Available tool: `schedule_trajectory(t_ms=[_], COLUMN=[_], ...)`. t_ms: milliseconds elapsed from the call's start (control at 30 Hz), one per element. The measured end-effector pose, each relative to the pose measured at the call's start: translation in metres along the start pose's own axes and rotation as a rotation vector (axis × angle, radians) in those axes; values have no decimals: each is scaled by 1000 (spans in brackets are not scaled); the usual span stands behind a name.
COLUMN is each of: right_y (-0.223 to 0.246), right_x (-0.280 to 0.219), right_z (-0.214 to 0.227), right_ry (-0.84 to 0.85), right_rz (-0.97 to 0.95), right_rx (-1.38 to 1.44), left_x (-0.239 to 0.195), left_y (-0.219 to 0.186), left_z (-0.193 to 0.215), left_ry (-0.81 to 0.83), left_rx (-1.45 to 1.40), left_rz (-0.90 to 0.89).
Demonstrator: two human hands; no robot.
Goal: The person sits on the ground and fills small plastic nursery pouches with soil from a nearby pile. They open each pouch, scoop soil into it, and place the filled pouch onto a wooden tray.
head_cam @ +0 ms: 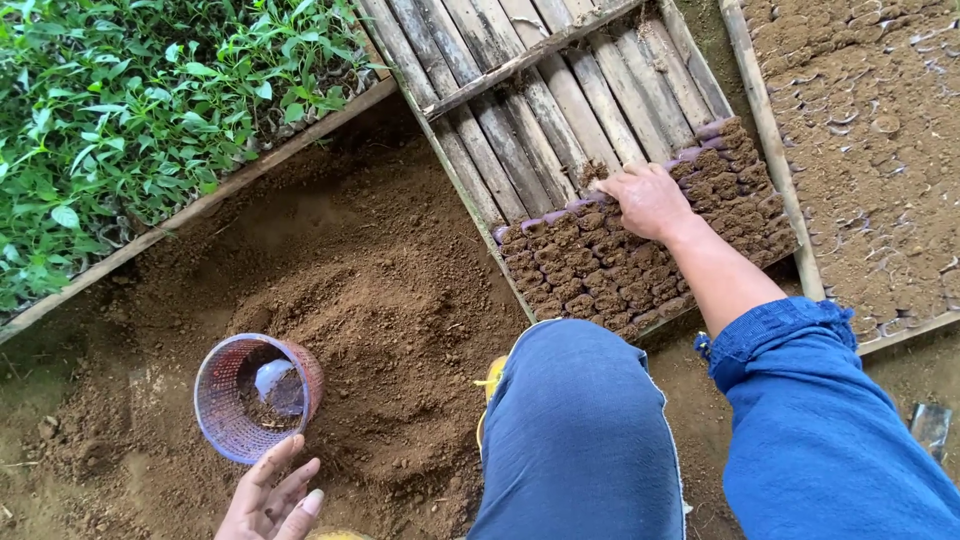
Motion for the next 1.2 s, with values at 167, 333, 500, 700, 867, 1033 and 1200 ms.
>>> schedule_trajectory(t_ms=[167, 333, 500, 700, 867, 1033, 1200], right_y=[1, -15, 4, 46, 40, 160, 317], right_x=[4, -1, -13, -19, 12, 29, 36], right_z=[49, 68, 108, 168, 143, 254, 346], right_ry=[-82, -201, -70, -67, -145, 177, 257], right_rz=[-125, -199, -397, -328, 64, 97, 106], right_rx=[162, 236, 334, 427, 324, 147, 122], left_x=[2, -3, -29, 3, 1, -12, -20], left_y=[-2, -24, -81, -51, -61, -61, -72], left_z=[1, 4, 14, 72, 95, 104, 127], left_ry=[9, 0, -100, -156, -115, -51, -101], left_rx=[-15, -28, 164, 271, 650, 658, 568], left_rz=[-28, -114, -39, -730, -615, -625, -625])
Point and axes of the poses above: each hand's wrist, its own x-axis towards the middle knuckle, its own z-axis out of the back of the hand, y = z × x, the point moved 1 cm from there along x, towards the middle knuckle, and after that the axes turned 7 degrees about -y, right-handed, at the moved point
